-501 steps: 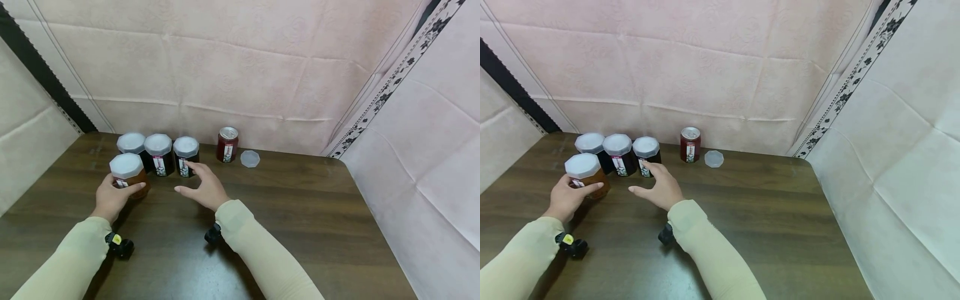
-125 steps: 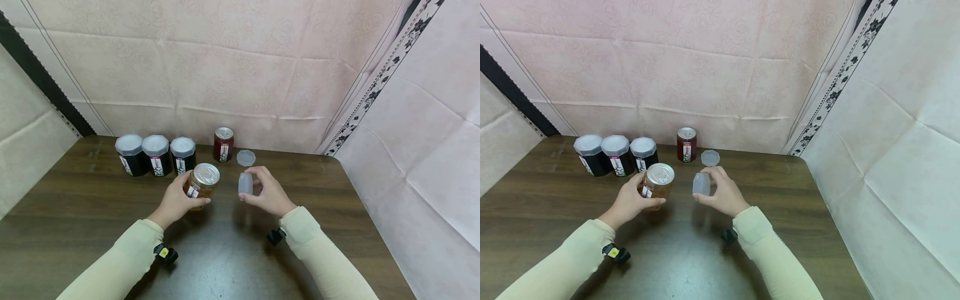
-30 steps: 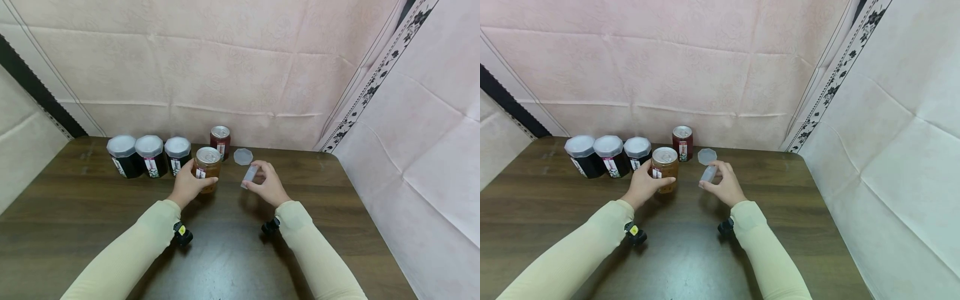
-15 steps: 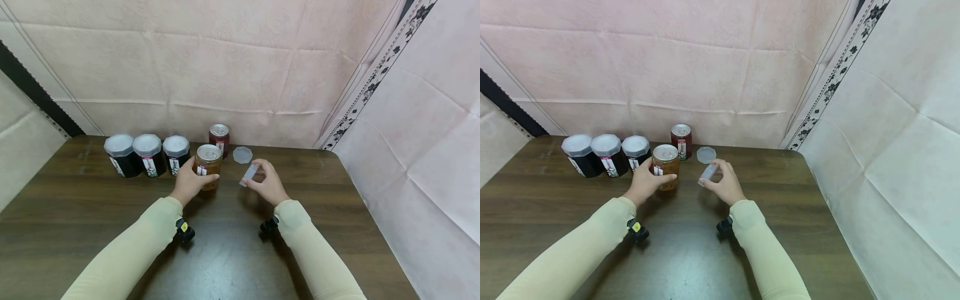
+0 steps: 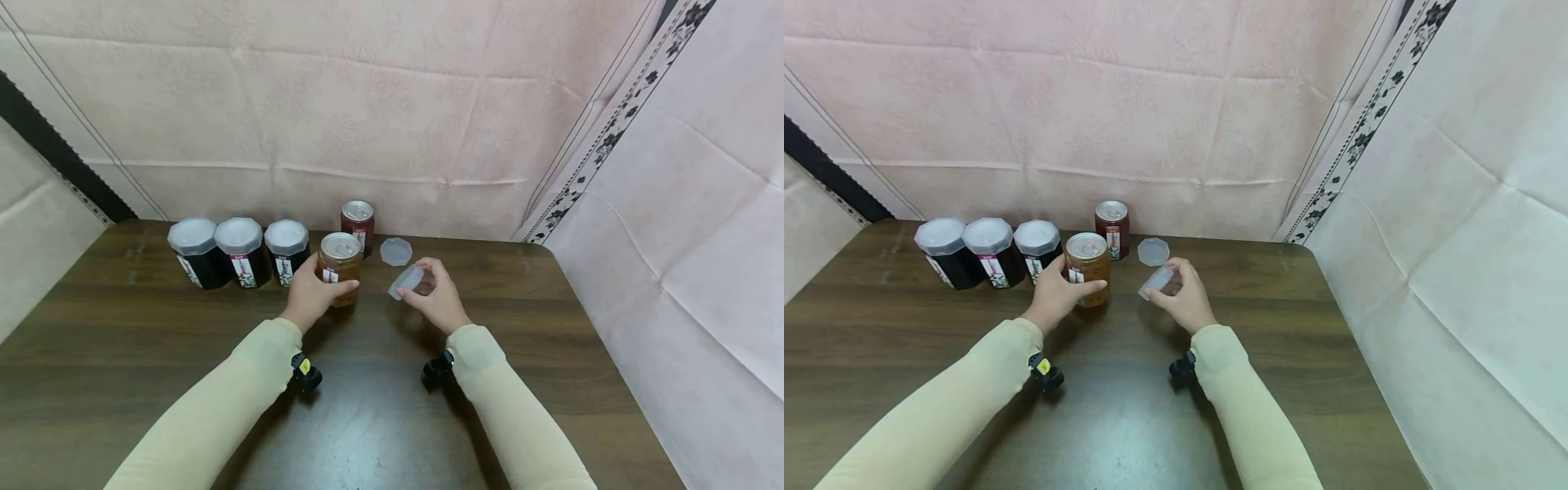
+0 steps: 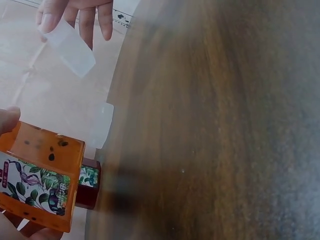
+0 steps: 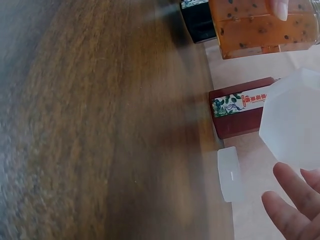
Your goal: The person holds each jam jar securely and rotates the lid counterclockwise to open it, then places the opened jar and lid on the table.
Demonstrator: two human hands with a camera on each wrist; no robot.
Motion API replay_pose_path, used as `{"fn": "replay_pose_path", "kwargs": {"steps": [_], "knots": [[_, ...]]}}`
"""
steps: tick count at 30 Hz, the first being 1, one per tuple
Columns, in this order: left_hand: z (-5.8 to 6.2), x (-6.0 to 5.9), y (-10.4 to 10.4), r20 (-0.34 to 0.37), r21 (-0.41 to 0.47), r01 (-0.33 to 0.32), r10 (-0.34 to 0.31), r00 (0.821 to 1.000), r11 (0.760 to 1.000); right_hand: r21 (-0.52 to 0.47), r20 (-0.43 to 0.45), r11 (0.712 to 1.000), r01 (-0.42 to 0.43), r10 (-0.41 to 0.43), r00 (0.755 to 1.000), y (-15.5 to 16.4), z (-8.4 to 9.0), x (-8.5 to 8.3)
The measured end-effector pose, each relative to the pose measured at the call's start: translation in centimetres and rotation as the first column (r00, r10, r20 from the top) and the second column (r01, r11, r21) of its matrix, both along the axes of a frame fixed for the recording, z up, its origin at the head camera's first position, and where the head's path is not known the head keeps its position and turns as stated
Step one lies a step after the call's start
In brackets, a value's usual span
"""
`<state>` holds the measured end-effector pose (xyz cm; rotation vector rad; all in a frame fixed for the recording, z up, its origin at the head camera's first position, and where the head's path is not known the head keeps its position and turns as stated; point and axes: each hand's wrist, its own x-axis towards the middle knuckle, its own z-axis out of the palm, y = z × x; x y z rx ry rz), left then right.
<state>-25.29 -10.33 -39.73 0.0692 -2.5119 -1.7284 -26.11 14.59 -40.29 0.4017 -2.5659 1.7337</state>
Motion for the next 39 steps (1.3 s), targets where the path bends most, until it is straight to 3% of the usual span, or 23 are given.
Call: {"fn": "replay_pose_path", "kwargs": {"steps": [8,21,35,39], "knots": [[-0.3,-0.4,0.0,0.041,0.019,-0.028,0.027,0.999,0.999,-0.010,0.024,1.000,0.015,-0.014,1.000,-0.2,0.1,0.0],[-0.8,-1.3,0.7,0.028,0.002,-0.033,0.033,0.999,0.999,-0.064,0.051,0.998,0.026,-0.022,0.998,0.1,-1.6,-1.3],[-0.9,-2.4,1.1,0.033,-0.020,-0.056,0.057,0.998,0.998,-0.115,0.151,0.993,0.014,0.004,0.989,0.1,-2.1,-2.6],[-0.8,-2.8,1.3,0.045,-0.020,-0.062,0.063,0.997,0.998,-0.110,0.142,0.993,0.039,-0.023,0.990,-0.2,-2.2,-2.8]]}}
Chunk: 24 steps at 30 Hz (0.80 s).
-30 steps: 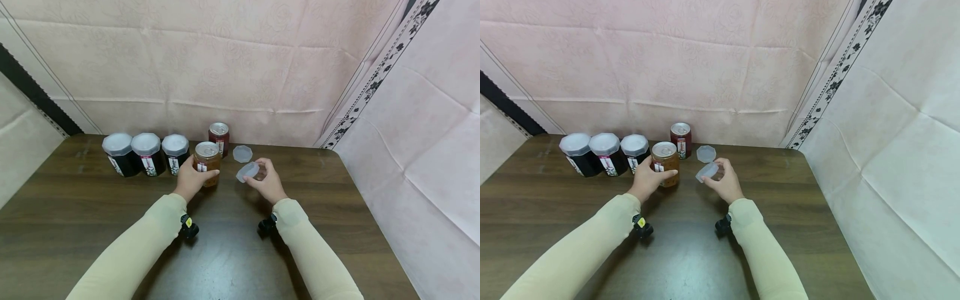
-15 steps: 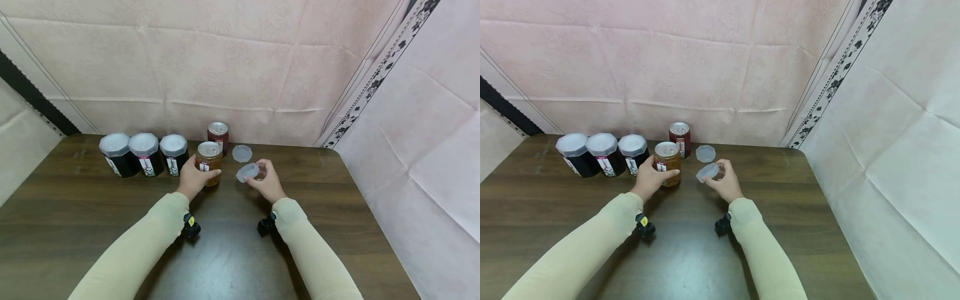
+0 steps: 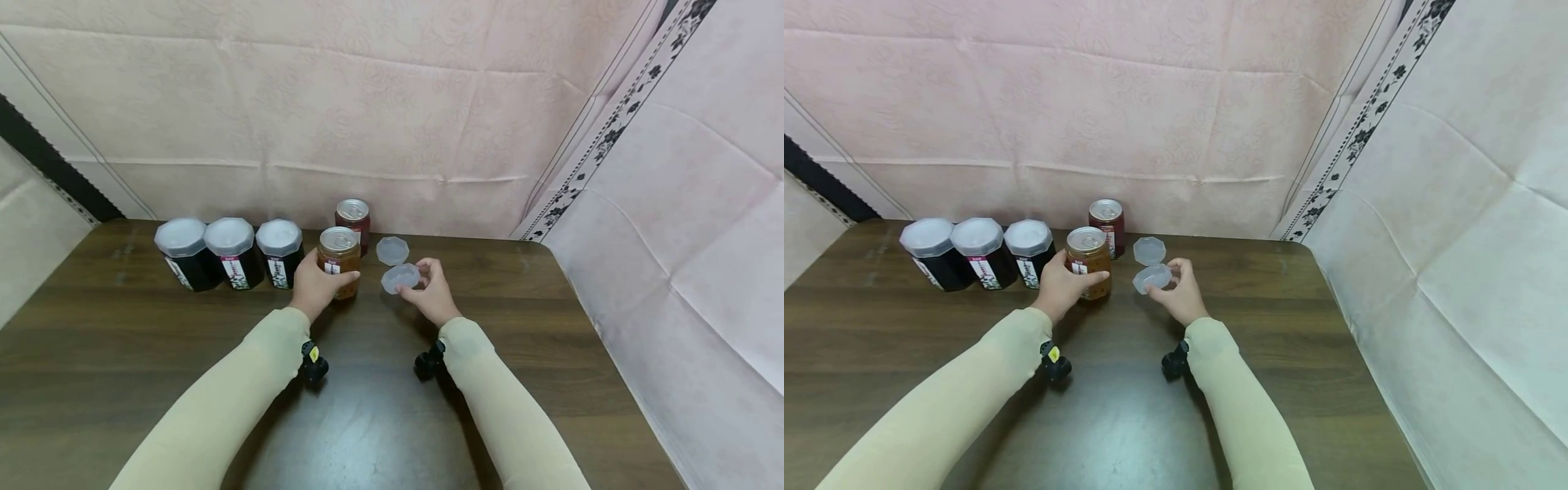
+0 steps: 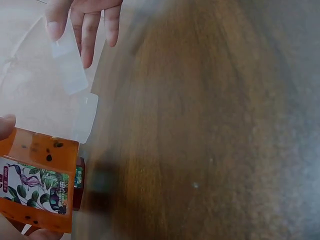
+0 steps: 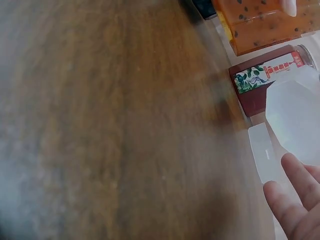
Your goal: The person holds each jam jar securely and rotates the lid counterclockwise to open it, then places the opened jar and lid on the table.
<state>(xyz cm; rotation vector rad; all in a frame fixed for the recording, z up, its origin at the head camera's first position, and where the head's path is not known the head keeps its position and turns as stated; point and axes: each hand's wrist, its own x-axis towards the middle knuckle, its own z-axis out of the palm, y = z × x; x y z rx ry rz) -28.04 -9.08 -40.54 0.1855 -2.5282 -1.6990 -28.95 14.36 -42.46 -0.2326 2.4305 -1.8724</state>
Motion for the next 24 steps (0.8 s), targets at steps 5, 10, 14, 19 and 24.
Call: {"fn": "replay_pose_path", "kwargs": {"steps": [5,10,14,19,24], "knots": [[0.0,-0.3,0.2,-0.006,0.010,-0.007,0.007,1.000,1.000,-0.008,-0.022,1.000,0.019,-0.019,1.000,-0.3,-0.4,-0.4],[-0.2,-0.6,0.3,-0.007,0.014,-0.015,0.015,1.000,1.000,-0.030,0.015,0.999,0.030,-0.030,0.999,-0.2,-0.3,-0.5],[-0.4,-0.8,0.5,0.002,0.008,-0.019,0.019,1.000,1.000,-0.054,0.046,0.998,0.029,-0.026,0.999,-0.3,0.9,0.0],[-0.6,-1.1,0.6,0.005,0.004,-0.017,0.017,1.000,1.000,-0.050,0.061,0.998,0.022,-0.019,0.998,-0.7,2.1,0.9],[-0.8,-1.4,0.7,-0.004,-0.003,-0.017,0.017,1.000,1.000,-0.043,0.073,0.999,0.023,-0.020,0.997,-0.9,2.3,0.9]]}}
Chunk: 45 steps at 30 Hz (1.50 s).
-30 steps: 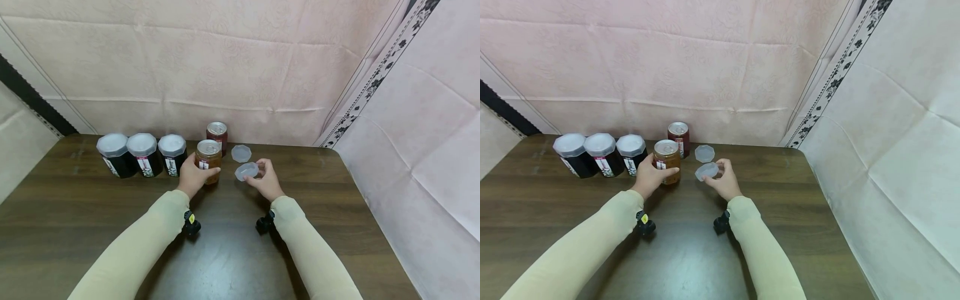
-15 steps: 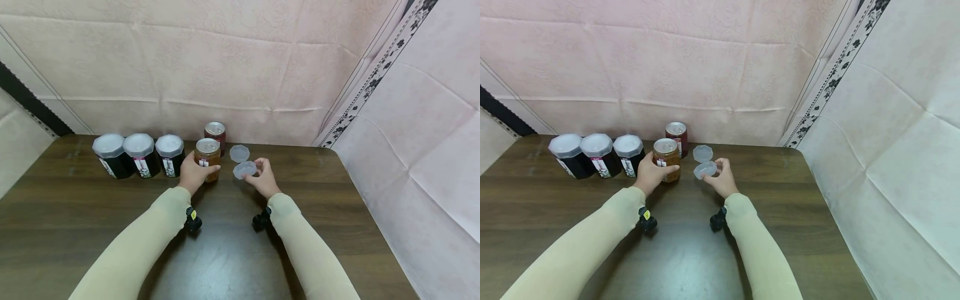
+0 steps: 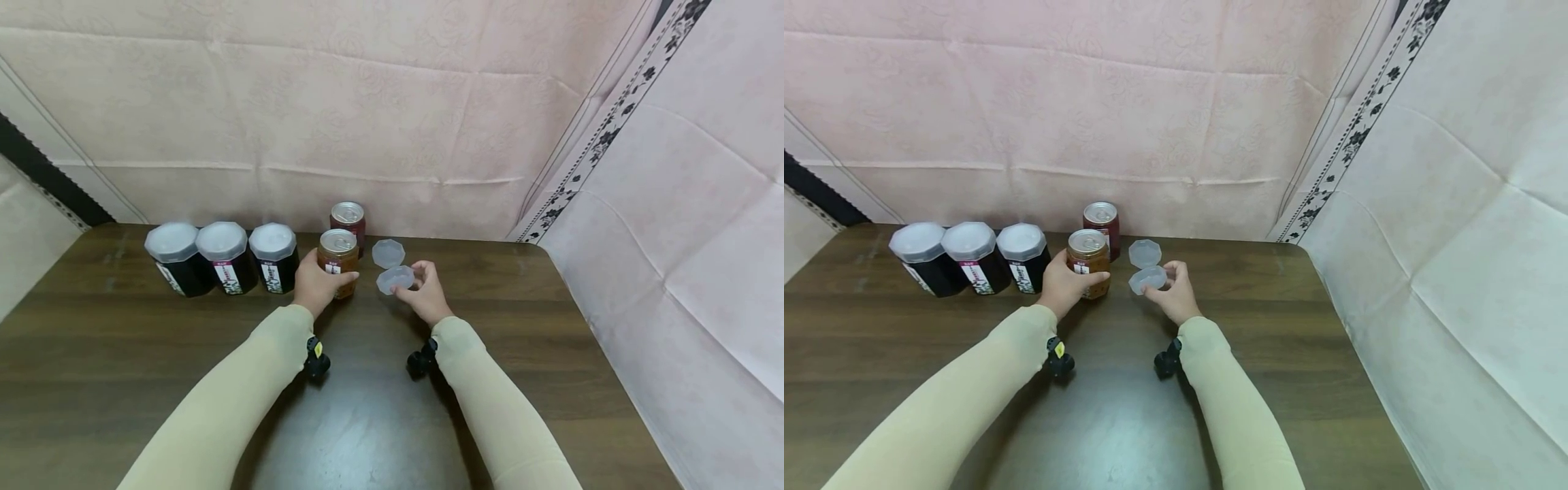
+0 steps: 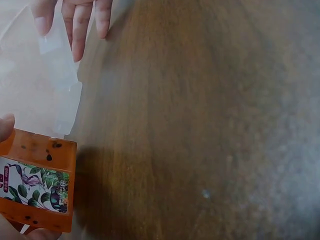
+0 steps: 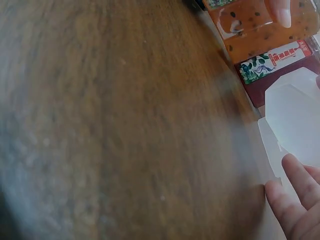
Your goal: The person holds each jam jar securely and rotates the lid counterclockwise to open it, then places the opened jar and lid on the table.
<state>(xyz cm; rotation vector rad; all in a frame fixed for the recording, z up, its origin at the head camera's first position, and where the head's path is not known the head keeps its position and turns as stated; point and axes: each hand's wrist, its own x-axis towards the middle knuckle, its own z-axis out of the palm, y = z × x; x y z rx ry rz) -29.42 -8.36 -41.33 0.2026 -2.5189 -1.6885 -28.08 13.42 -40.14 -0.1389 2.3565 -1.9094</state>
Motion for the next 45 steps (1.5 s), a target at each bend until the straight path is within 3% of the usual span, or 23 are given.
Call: {"fn": "replay_pose_path", "kwargs": {"steps": [4,11,17,25,30,40,45], "knots": [[-0.3,-0.2,0.1,-0.004,-0.003,-0.006,0.006,1.000,1.000,0.007,0.009,1.000,0.008,-0.008,1.000,-0.1,-0.3,-0.3],[-0.5,-0.8,0.3,0.000,0.000,-0.024,0.024,1.000,1.000,0.023,-0.015,0.998,0.056,-0.055,0.998,0.4,-3.5,-2.4],[-0.5,-1.1,0.6,0.000,0.005,-0.031,0.031,1.000,1.000,0.034,-0.004,0.998,0.057,-0.057,0.998,0.4,-3.3,-2.5],[-0.3,-1.3,0.9,-0.041,0.013,-0.025,0.026,0.999,1.000,-0.015,0.000,1.000,0.006,-0.006,1.000,0.0,-1.0,-1.4],[-0.5,-1.6,1.0,-0.035,0.003,-0.032,0.032,0.999,0.999,-0.002,0.012,1.000,0.003,-0.003,1.000,-0.2,-0.4,-1.1],[-0.7,-1.7,1.2,-0.017,-0.002,-0.051,0.051,0.999,0.999,0.028,0.015,1.000,0.002,-0.003,1.000,-0.6,-0.5,-1.5],[-0.9,-1.9,1.3,-0.011,-0.011,-0.054,0.053,0.999,0.999,0.032,0.004,0.999,0.012,-0.013,1.000,-0.5,-1.5,-2.2]]}}
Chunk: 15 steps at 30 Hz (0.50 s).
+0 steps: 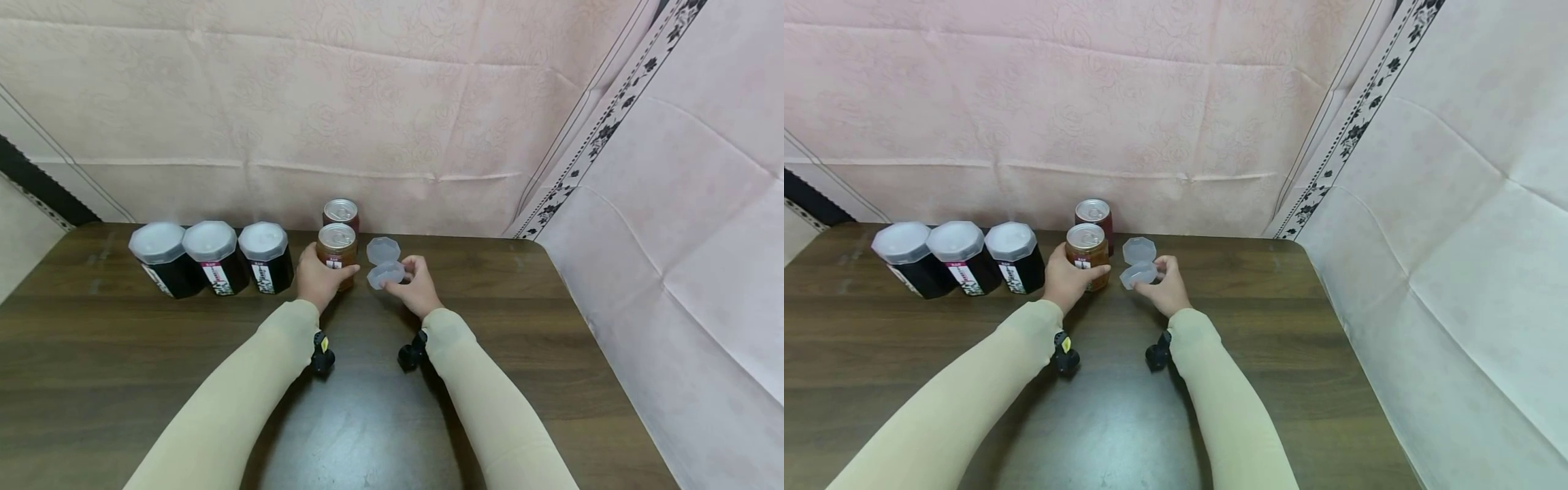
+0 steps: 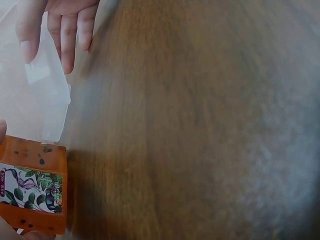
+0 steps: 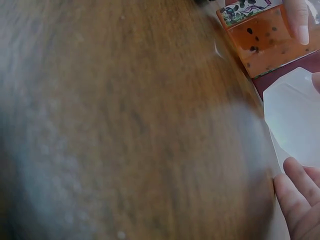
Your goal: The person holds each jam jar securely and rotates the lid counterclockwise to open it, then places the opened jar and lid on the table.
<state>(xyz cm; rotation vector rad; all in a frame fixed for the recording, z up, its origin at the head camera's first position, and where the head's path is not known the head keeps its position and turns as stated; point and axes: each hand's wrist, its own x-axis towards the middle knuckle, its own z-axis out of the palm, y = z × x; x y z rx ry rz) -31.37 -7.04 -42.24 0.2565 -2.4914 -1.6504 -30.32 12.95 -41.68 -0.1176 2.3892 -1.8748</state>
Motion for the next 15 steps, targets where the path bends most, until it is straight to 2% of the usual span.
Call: {"fn": "replay_pose_path", "kwargs": {"steps": [6,15], "knots": [[-0.2,-0.1,0.1,0.004,0.014,-0.006,0.006,1.000,1.000,0.054,-0.005,0.998,0.027,-0.027,1.000,0.2,-2.1,-1.3],[-0.3,-0.3,0.2,0.014,0.025,-0.002,0.002,1.000,1.000,0.058,-0.015,0.998,0.014,-0.013,1.000,0.2,-2.1,-1.5]]}}
